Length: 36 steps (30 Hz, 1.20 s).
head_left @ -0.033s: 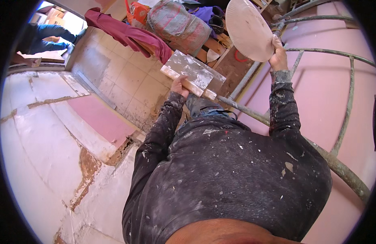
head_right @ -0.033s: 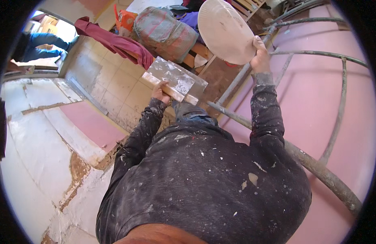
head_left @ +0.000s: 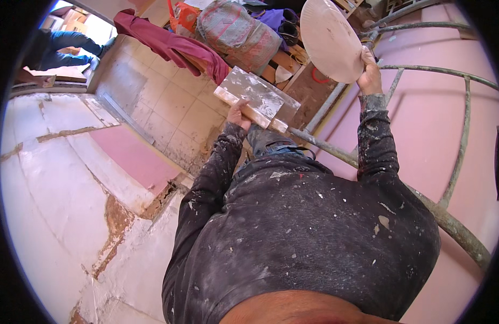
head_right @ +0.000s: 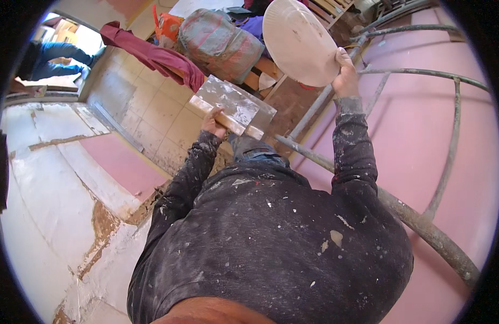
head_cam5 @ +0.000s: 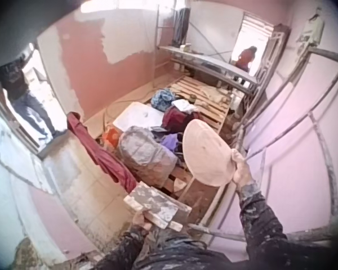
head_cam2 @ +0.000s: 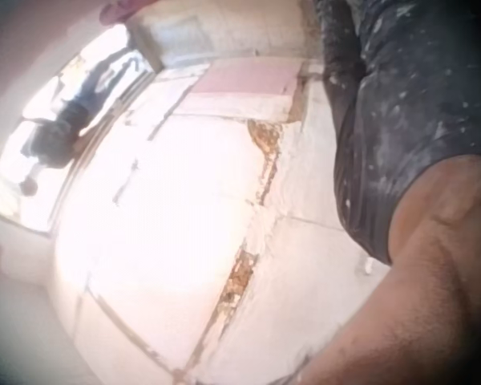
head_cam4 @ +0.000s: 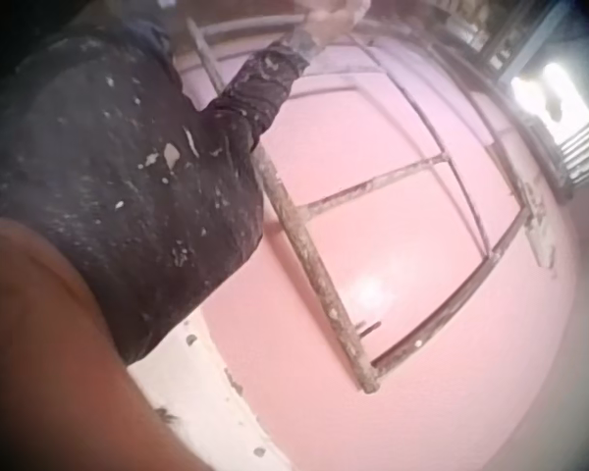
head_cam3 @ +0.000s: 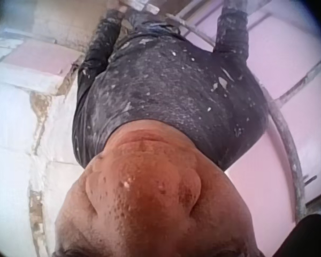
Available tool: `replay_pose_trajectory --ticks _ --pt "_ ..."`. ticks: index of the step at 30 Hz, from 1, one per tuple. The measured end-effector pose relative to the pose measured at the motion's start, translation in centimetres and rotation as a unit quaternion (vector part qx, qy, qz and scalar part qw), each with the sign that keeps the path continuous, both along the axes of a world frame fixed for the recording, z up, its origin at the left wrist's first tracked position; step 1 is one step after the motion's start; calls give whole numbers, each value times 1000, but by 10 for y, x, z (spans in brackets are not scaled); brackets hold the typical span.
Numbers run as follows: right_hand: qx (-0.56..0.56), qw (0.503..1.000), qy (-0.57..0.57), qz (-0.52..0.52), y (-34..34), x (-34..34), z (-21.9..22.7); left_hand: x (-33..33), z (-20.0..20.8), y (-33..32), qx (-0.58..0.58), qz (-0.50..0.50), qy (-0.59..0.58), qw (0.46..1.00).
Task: The person applies plaster to a wall using a hawk and trowel, smoothing the surface in a room under renovation. Another person is visible in the background working on a different section of the wall.
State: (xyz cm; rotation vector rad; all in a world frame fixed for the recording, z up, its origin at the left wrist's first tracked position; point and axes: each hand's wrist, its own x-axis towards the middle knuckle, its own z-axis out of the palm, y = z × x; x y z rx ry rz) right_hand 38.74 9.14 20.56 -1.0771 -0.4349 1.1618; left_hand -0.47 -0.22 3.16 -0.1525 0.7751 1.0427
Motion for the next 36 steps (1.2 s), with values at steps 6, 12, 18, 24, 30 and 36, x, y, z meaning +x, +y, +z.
replay_pose_trajectory --ticks 6,12,18,24,30,36 --pt "7 999 -25 29 13 -29 -2 -10 19 -11 19 31 -19 999" --pt "141 950 -154 234 1 -194 65 -113 54 -60 196 277 432 836" --pt "252 827 -204 459 -79 -373 120 -129 271 -159 182 398 430 790" --pt "137 609 155 766 -220 -473 137 -156 323 -325 221 548 541 599" --pt "165 309 173 920 -325 -528 138 -79 357 -467 70 600 626 492" --pt "186 39 15 982 -430 -553 155 -63 349 -501 163 673 613 381"
